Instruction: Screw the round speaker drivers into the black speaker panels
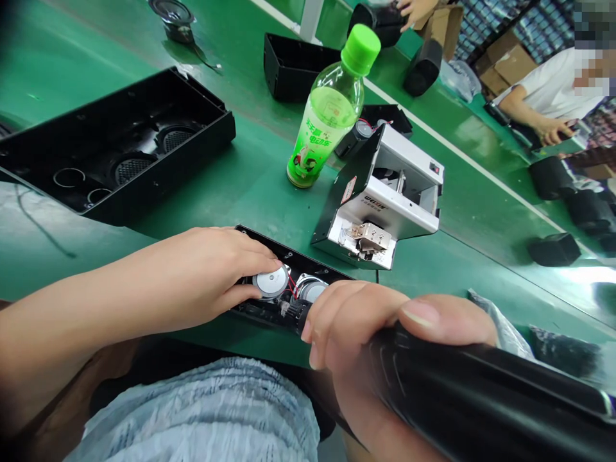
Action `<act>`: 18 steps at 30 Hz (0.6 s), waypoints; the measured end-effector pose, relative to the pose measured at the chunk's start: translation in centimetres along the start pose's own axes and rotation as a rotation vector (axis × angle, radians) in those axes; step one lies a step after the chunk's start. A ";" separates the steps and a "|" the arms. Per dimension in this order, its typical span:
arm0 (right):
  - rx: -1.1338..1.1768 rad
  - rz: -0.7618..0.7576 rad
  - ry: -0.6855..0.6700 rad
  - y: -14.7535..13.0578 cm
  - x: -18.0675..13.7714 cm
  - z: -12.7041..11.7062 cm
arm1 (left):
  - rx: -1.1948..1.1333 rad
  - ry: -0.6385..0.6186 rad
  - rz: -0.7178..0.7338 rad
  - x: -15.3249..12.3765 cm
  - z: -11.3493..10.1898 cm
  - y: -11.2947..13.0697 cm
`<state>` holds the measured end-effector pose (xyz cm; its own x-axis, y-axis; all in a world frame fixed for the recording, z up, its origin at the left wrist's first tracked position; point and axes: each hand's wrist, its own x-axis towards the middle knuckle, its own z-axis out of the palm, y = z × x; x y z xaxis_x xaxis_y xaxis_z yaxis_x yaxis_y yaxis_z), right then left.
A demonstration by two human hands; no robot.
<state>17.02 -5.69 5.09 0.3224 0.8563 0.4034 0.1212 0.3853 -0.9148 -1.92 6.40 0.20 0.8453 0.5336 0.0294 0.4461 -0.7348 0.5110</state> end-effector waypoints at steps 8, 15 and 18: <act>0.039 0.045 -0.121 0.1 0.0 -1.7 | 0.034 0.017 0.009 0.0 0.0 0.1; 0.052 0.111 -0.189 -0.3 0.5 -2.3 | 0.051 0.011 0.018 0.1 0.0 0.1; 0.026 0.048 -0.114 -0.3 -0.2 -1.5 | 0.062 0.004 0.012 0.1 -0.1 0.2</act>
<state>18.29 -6.46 5.32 0.2181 0.9070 0.3602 0.0836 0.3504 -0.9329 -1.80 6.34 0.42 0.8496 0.5261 0.0388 0.4533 -0.7657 0.4563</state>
